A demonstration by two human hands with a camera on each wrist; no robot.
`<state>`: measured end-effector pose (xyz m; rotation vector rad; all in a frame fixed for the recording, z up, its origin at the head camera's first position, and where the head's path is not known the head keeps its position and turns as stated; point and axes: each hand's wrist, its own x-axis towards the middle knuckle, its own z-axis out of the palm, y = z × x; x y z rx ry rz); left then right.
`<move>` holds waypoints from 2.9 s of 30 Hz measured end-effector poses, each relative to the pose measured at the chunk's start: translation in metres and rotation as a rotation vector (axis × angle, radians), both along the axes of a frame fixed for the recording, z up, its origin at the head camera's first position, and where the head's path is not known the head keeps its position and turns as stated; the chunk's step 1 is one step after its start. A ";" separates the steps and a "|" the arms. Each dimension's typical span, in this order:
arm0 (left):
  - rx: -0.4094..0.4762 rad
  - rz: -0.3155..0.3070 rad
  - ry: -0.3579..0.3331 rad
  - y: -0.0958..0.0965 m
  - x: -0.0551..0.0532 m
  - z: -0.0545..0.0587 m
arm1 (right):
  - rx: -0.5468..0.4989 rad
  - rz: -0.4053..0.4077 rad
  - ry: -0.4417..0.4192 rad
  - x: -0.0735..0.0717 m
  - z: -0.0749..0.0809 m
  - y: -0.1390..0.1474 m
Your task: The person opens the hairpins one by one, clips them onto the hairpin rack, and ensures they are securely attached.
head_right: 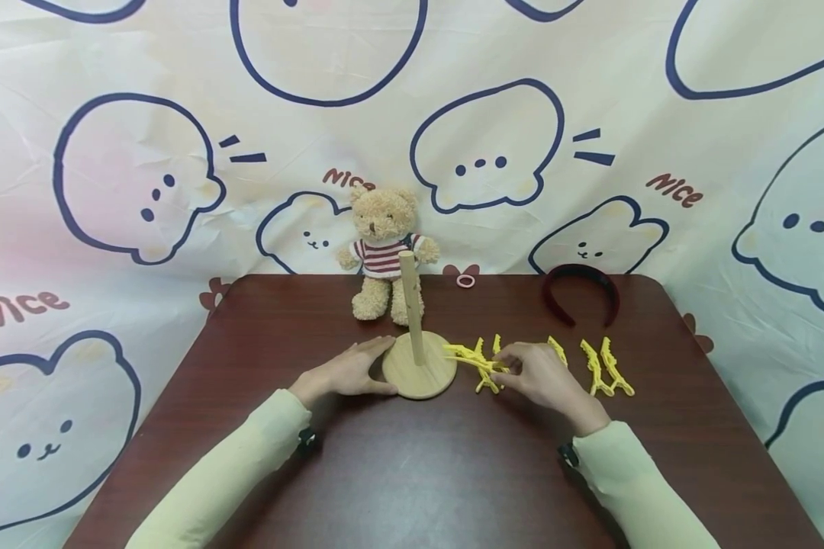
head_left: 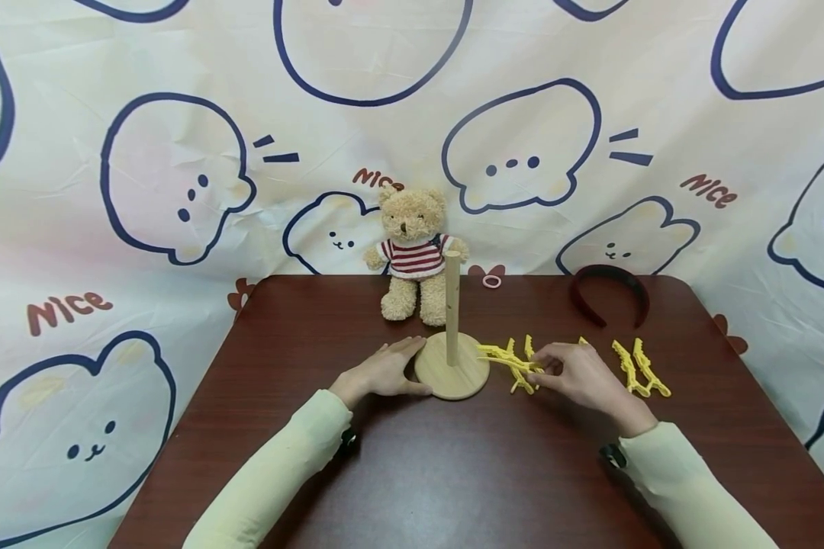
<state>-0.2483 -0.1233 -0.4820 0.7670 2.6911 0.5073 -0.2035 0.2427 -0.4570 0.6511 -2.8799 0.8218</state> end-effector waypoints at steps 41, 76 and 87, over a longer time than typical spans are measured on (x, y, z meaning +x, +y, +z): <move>0.007 0.009 -0.013 0.001 0.002 0.004 | 0.010 0.109 -0.046 -0.025 -0.005 -0.059; 0.004 0.002 -0.002 0.000 -0.001 0.000 | 0.056 0.136 0.009 -0.040 -0.010 -0.076; 0.013 0.035 -0.003 0.001 0.000 0.001 | 0.044 0.138 -0.003 -0.042 -0.011 -0.074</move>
